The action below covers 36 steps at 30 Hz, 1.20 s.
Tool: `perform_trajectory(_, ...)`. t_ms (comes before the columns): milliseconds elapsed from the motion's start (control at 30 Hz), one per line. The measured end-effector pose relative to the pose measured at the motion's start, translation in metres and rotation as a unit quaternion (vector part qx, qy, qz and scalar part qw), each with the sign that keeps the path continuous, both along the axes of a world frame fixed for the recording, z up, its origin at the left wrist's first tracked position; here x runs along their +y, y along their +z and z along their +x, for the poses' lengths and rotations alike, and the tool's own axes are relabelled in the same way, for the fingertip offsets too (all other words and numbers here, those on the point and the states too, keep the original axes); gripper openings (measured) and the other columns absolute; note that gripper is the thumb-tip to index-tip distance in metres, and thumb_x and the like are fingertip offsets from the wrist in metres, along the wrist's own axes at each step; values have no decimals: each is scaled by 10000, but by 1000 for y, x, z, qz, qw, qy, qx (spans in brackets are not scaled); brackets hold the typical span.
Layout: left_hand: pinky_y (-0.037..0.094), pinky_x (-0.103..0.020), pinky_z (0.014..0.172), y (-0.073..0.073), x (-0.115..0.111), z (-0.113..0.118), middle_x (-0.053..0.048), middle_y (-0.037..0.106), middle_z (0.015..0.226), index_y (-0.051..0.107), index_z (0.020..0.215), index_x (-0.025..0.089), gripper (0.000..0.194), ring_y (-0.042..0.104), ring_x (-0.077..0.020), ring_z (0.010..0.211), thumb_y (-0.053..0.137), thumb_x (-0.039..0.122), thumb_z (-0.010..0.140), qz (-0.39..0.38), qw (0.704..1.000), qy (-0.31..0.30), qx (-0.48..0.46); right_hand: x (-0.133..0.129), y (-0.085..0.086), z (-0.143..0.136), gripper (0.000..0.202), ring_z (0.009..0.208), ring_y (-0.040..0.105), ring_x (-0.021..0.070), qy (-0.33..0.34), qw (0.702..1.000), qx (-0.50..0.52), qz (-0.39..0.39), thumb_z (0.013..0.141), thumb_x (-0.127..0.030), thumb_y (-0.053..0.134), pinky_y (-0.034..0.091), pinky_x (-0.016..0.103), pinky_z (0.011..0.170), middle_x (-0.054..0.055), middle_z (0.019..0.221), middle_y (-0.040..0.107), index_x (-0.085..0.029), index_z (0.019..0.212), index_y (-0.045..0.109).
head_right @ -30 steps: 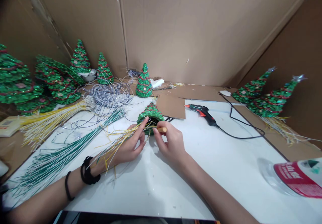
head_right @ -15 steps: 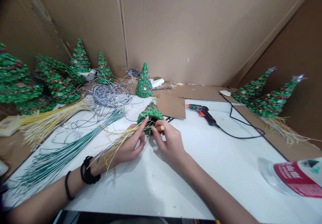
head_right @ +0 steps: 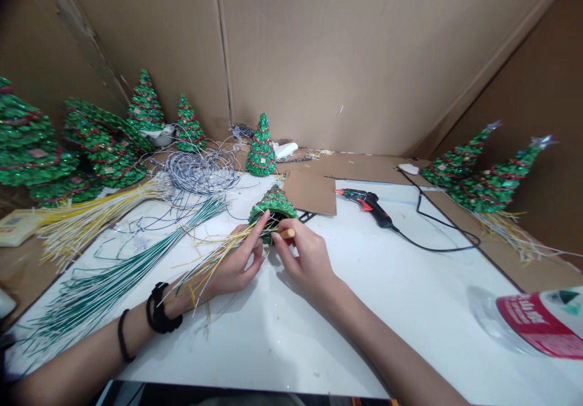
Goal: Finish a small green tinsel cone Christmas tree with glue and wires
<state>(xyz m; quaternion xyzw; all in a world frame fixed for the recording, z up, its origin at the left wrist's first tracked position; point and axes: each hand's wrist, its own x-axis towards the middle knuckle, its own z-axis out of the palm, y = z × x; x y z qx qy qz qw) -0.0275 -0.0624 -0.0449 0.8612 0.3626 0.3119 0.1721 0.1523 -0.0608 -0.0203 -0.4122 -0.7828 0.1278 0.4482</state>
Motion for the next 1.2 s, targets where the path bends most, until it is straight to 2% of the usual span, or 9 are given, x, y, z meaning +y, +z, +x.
perform_trajectory(333,433,-400,853,1,-1,0,-57,566,884,10,1501,183,796,480,-226,892,448,136,837,1,1000,15,6,-1,2,1,42,530,474,85,-4,1000,-18,7,898,-218,475,381,187,468,-17,664,520,-192,865,484)
perform_trajectory(500,422,-413,887,1,-1,1,-53,581,878,-6,1498,175,793,485,-223,887,435,137,840,12,1000,3,4,-1,4,1,47,519,474,87,-6,999,-31,27,901,-216,464,387,201,481,-20,657,518,-195,859,471)
perform_trajectory(1000,432,-415,903,0,-1,0,-71,578,921,-1,1502,184,771,502,-234,926,430,168,862,7,1000,7,7,-2,8,-1,56,539,499,113,3,996,-65,58,900,-208,458,407,235,503,6,672,567,-202,851,484)
perform_trajectory(1200,436,-415,884,2,-2,1,-67,575,893,16,1500,157,775,495,-230,902,432,140,846,10,1000,14,11,-1,4,2,37,542,502,105,-17,995,0,99,888,-177,492,392,223,489,-4,688,565,-205,864,496)
